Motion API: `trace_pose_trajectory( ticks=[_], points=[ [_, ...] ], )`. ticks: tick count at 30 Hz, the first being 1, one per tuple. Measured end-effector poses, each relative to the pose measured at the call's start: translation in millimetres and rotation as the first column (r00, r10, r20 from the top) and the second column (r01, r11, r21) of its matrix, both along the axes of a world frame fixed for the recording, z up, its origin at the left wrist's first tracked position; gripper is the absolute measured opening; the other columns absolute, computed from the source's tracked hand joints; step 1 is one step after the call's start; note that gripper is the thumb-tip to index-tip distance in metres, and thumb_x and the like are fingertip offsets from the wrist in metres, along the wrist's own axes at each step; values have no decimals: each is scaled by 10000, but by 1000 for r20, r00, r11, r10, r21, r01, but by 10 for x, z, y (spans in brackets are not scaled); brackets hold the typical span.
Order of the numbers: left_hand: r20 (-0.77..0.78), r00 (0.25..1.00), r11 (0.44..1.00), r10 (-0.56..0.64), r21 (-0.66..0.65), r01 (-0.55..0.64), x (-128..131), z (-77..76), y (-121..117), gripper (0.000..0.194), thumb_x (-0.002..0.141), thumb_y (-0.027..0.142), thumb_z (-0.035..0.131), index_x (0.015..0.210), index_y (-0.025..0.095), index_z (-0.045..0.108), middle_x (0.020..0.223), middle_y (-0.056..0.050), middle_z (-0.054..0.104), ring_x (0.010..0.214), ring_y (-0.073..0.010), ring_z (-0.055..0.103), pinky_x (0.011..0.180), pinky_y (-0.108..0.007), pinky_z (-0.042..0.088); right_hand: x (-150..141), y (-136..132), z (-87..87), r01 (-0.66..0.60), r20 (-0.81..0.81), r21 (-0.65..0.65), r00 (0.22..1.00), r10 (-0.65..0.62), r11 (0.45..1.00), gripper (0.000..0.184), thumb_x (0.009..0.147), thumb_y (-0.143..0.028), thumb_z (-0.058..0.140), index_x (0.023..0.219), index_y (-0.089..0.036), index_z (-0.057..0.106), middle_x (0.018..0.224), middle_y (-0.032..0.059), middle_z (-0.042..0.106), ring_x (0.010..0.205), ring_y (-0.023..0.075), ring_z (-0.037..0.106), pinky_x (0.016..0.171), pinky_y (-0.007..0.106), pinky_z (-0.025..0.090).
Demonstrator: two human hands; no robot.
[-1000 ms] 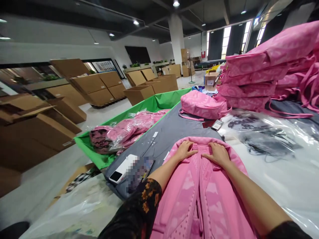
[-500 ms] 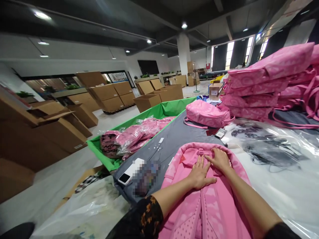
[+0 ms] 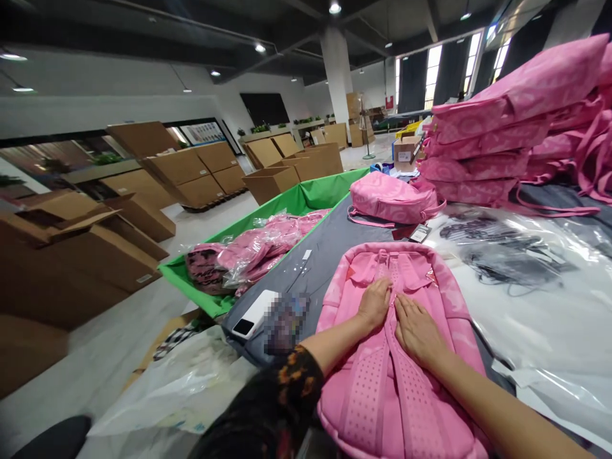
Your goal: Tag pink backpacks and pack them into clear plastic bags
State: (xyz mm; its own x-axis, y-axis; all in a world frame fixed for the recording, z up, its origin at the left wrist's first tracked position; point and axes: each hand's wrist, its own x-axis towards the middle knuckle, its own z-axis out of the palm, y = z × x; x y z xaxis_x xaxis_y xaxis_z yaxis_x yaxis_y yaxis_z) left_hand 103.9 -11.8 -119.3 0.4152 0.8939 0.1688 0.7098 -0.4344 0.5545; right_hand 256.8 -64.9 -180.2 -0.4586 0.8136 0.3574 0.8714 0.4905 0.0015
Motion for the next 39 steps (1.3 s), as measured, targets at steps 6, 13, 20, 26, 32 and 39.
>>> trace_pose_trajectory(
  ticks=[6,13,20,26,32,39],
  points=[
    [-83,531,517,-843,143,844,-328,271,-853,307,994,333,462,746,239,617,812,-53,688,836,-200,594,842,-329,480,-39,-61,-1,11,-120,-58,993,-18,998,562,886,-193,395,1423,-56,491,1487,223,489,1389,314,454,1134,523,399],
    [-368,686,682,-628,165,712,-319,-313,-1018,221,954,291,461,845,187,624,830,-84,648,866,-223,556,887,-395,408,-22,-61,298,192,-614,-123,756,-227,974,390,944,-255,336,1254,-191,564,1152,144,679,1060,274,645,965,463,512],
    [-275,888,874,-369,223,432,-281,-532,-979,381,915,423,590,1176,146,597,1104,-119,645,988,-252,563,884,-390,421,-291,-837,783,-661,-423,-92,703,572,745,216,822,-206,494,1005,-245,602,937,59,646,864,219,595,765,355,467],
    [-340,792,752,-507,276,599,-342,-600,-897,277,965,356,566,1158,163,610,1074,-81,640,902,-194,551,828,-333,433,-517,-1010,459,-799,-274,-317,593,757,511,270,658,-251,518,925,-224,546,835,22,616,728,190,529,649,340,348],
    [-178,964,811,-197,522,263,-348,-833,-854,245,964,297,551,1168,217,661,1181,-79,652,1150,-239,526,1027,-412,405,-536,-770,69,-893,-341,9,421,841,450,256,691,-279,471,942,-230,461,779,-12,573,696,174,504,695,356,348],
    [-192,961,926,-198,285,248,-348,-785,-1108,515,964,397,554,1457,258,516,1501,-108,512,1388,-319,422,1162,-494,334,-531,-996,298,-727,-141,139,658,740,672,66,906,-204,486,918,-204,551,783,13,616,712,179,527,706,349,396]
  ],
)
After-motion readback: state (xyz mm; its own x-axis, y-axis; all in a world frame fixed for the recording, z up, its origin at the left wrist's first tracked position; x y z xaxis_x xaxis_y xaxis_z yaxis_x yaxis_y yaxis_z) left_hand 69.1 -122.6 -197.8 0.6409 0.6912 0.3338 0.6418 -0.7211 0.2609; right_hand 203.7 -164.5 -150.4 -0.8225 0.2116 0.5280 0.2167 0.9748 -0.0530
